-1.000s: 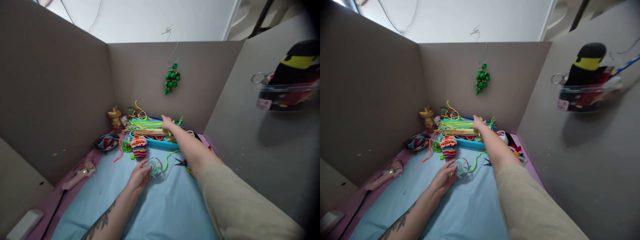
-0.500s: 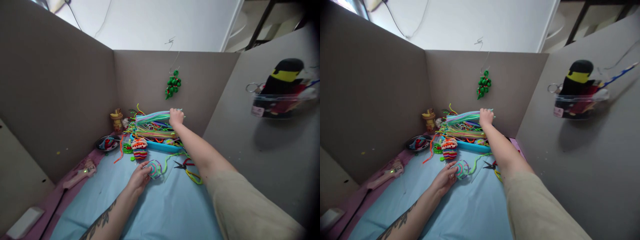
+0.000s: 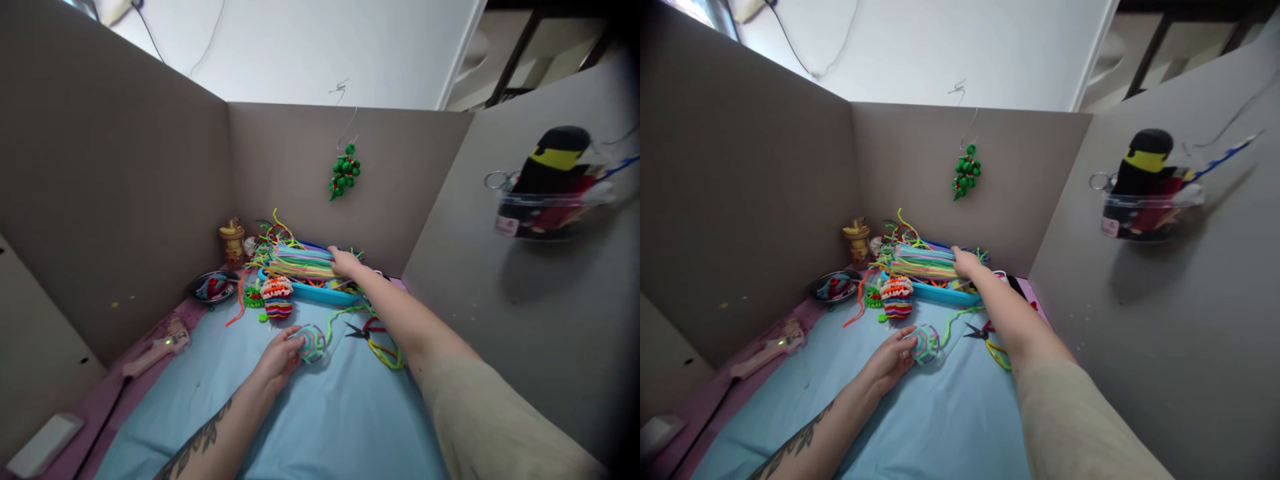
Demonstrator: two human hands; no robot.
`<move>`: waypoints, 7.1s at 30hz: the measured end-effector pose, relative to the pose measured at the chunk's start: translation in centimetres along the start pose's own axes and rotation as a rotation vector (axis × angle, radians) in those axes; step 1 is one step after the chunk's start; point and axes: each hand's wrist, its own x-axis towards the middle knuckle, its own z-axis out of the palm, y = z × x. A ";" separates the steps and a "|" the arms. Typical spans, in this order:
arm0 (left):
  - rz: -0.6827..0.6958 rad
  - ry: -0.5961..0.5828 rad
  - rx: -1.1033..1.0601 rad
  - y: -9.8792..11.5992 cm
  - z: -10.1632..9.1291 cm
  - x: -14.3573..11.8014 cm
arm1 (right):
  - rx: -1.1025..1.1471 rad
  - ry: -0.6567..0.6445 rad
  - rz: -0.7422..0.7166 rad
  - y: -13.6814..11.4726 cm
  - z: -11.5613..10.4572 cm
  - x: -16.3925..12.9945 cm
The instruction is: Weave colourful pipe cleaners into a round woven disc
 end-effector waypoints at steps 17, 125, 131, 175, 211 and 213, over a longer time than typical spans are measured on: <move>0.015 0.013 0.003 -0.1 -0.6 0.6 | -0.109 0.059 0.020 -3.2 1.0 -0.8; -0.079 0.216 -0.242 1.8 0.3 -1.8 | 0.190 0.320 -0.237 -2.0 0.9 3.4; -0.086 0.189 -0.204 1.6 0.2 -1.9 | 0.122 0.196 -0.272 -2.2 0.4 3.9; 0.150 0.125 -0.278 2.1 -0.1 -2.4 | 0.100 0.145 -0.102 -0.8 -3.9 7.9; 0.559 -0.115 0.125 0.8 0.0 -0.4 | 0.517 -0.073 -0.533 -5.2 -1.3 -18.0; 0.590 -0.090 0.174 0.7 0.0 -0.4 | 0.528 -0.108 -0.559 -5.6 -0.4 -17.8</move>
